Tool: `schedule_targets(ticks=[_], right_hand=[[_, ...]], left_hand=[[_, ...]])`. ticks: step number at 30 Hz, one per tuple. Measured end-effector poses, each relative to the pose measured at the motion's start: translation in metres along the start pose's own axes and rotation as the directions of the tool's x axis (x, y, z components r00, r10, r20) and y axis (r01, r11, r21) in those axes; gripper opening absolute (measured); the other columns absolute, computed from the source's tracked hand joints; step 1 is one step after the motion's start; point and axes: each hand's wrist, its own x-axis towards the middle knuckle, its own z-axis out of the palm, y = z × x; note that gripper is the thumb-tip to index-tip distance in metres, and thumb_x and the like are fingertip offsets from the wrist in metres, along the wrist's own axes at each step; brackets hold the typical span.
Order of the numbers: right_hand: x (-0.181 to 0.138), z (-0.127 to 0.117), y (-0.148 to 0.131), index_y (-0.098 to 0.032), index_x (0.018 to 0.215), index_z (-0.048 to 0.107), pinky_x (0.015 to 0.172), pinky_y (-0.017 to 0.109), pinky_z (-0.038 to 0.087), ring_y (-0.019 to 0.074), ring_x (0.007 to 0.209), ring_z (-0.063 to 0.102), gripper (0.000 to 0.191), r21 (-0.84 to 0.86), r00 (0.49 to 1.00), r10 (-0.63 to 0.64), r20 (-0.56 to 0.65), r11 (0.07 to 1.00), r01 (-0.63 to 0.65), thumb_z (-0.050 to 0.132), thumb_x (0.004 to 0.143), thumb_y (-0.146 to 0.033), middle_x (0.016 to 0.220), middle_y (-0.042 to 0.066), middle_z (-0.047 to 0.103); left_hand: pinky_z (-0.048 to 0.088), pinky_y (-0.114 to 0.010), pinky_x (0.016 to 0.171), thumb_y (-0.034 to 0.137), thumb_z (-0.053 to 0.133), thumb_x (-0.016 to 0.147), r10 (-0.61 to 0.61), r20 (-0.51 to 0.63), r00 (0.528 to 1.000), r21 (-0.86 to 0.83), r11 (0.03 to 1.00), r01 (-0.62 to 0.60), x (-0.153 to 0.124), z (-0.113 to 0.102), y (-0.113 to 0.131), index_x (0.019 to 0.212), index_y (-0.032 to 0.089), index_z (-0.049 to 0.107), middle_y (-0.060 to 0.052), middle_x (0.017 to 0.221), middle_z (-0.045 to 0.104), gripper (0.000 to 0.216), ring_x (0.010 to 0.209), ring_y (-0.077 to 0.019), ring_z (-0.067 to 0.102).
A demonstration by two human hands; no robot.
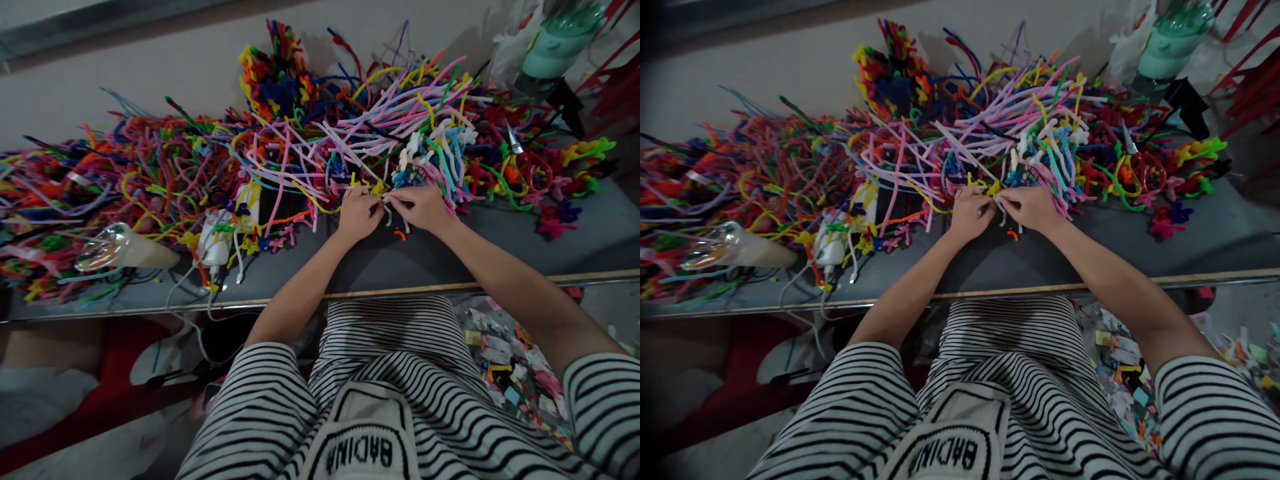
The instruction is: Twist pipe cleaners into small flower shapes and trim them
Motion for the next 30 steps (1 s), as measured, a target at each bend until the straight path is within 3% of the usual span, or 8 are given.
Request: schedule_targets(ticks=[5,8,13,15,18,21,25,30], right_hand=[[-0.002,-0.002,-0.003,-0.020,0.112,0.081,0.077,0.033,0.048,0.0241,0.090,0.073,0.036,-0.073,0.981,-0.140,0.131,0.986,0.151,0.052,0.100,-0.036,0.099,0.010,0.081],[-0.002,-0.001,0.002,-0.021,0.111,0.082,0.076,0.032,0.047,0.0230,0.089,0.073,0.033,-0.053,0.978,-0.143,0.151,0.987,0.152,0.055,0.098,-0.033,0.099,0.009,0.081],[0.003,-0.003,0.015,-0.023,0.101,0.084,0.073,0.031,0.045,0.0201,0.079,0.071,0.027,-0.025,0.981,-0.063,0.182,0.997,0.069,0.059,0.094,-0.029,0.092,0.005,0.081],[0.004,-0.006,0.015,-0.024,0.101,0.085,0.072,0.031,0.044,0.0198,0.075,0.069,0.025,-0.046,0.981,-0.022,0.194,0.998,0.031,0.061,0.094,-0.029,0.088,0.005,0.081],[0.004,-0.007,0.011,-0.024,0.101,0.085,0.072,0.033,0.042,0.0218,0.077,0.068,0.025,-0.140,0.986,0.023,0.164,0.990,0.000,0.063,0.094,-0.033,0.090,0.007,0.081],[0.002,-0.005,0.009,-0.022,0.098,0.084,0.069,0.033,0.040,0.0223,0.074,0.066,0.026,-0.225,0.990,0.058,0.132,0.974,-0.027,0.062,0.093,-0.035,0.084,0.008,0.079],[0.001,0.001,0.010,-0.019,0.097,0.083,0.068,0.033,0.040,0.0221,0.072,0.067,0.029,-0.246,0.995,0.070,0.068,0.968,-0.051,0.059,0.096,-0.037,0.079,0.008,0.078],[-0.001,0.005,0.005,-0.019,0.106,0.082,0.074,0.033,0.045,0.0237,0.084,0.072,0.035,-0.126,1.000,0.015,0.026,0.992,-0.012,0.055,0.099,-0.040,0.099,0.010,0.081]], left_hand=[[0.051,-0.036,0.085,0.028,0.062,0.093,-0.152,-0.008,0.988,-0.184,0.972,0.148,0.000,0.009,-0.014,0.081,0.020,0.075,-0.003,0.077,0.066,0.019,0.089,-0.0203,0.062],[0.052,-0.032,0.080,0.027,0.056,0.095,-0.204,0.018,0.979,-0.335,0.921,0.198,0.001,0.011,-0.020,0.078,0.019,0.073,-0.002,0.074,0.066,0.026,0.083,-0.0170,0.062],[0.051,-0.031,0.075,0.027,0.055,0.093,-0.132,0.075,0.988,-0.506,0.849,0.152,0.001,0.004,-0.016,0.069,0.019,0.068,-0.001,0.069,0.062,0.028,0.077,-0.0160,0.061],[0.051,-0.033,0.079,0.029,0.058,0.092,-0.044,0.102,0.994,-0.449,0.889,0.086,0.000,-0.001,-0.011,0.071,0.020,0.070,-0.002,0.075,0.064,0.025,0.080,-0.0168,0.062],[0.048,-0.041,0.090,0.034,0.065,0.089,0.103,0.138,0.985,-0.219,0.973,-0.071,0.000,-0.009,-0.007,0.073,0.022,0.071,-0.002,0.075,0.064,0.021,0.085,-0.0204,0.061],[0.044,-0.045,0.097,0.039,0.062,0.092,0.190,0.157,0.969,-0.059,0.981,-0.183,0.001,-0.014,-0.005,0.078,0.024,0.073,-0.003,0.078,0.065,0.023,0.090,-0.0234,0.061],[0.042,-0.048,0.098,0.038,0.056,0.097,0.221,0.154,0.963,0.004,0.975,-0.224,0.002,-0.016,-0.005,0.082,0.024,0.073,-0.005,0.079,0.069,0.027,0.097,-0.0267,0.062],[0.041,-0.049,0.096,0.032,0.056,0.095,0.161,0.087,0.983,0.094,0.981,-0.168,0.002,-0.009,-0.005,0.075,0.023,0.071,-0.008,0.072,0.066,0.026,0.098,-0.0288,0.061]])
